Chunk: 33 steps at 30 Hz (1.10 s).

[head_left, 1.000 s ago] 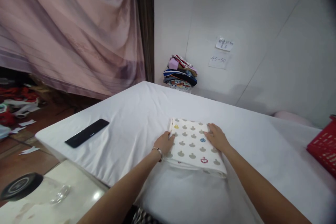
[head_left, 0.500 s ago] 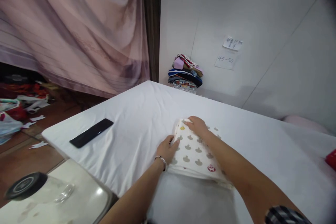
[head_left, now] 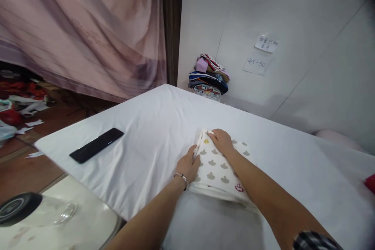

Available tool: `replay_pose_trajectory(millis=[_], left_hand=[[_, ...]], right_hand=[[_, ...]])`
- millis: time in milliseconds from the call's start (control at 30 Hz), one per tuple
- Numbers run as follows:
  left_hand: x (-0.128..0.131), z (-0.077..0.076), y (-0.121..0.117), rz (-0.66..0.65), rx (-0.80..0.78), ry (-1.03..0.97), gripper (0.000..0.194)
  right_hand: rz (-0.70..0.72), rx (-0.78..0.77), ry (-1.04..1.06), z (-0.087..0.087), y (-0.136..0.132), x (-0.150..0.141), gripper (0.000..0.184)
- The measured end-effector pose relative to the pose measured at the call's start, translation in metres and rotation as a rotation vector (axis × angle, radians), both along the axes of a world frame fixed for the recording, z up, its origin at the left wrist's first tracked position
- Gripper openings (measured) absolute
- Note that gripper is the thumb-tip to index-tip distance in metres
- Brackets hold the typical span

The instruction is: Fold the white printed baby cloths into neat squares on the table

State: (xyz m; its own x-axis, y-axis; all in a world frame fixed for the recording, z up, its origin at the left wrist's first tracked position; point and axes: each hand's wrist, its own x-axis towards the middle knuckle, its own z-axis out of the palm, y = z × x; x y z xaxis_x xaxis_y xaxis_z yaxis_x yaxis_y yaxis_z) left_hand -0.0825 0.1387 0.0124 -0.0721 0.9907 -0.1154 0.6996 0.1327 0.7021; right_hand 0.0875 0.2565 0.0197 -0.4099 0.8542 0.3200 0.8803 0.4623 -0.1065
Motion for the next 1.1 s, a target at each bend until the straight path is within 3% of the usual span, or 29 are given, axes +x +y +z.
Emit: replay_pose_trajectory(millis=[300, 500, 600, 700, 967, 1100], left_hand=[[-0.002, -0.006, 0.004, -0.013, 0.026, 0.035, 0.046], [-0.002, -0.002, 0.003, -0.029, 0.033, 0.023, 0.046], [-0.002, 0.0, 0.003, -0.037, 0.038, 0.017, 0.045], [-0.001, 0.001, 0.003, -0.041, 0.048, 0.02, 0.043], [-0.002, -0.001, 0.003, -0.008, 0.047, 0.036, 0.043], [-0.003, -0.004, 0.003, 0.005, 0.079, 0.02, 0.043]], right_hand=[[0.007, -0.125, -0.095, 0.011, 0.003, -0.007, 0.04], [0.091, -0.017, -0.039, 0.023, -0.048, 0.02, 0.046], [0.053, -0.116, -0.055, 0.015, -0.07, 0.046, 0.049], [-0.023, -0.267, -0.056, 0.009, -0.075, 0.062, 0.052], [0.003, -0.378, -0.01, 0.014, -0.109, 0.057, 0.057], [-0.017, -0.416, 0.109, 0.015, -0.125, 0.063, 0.054]])
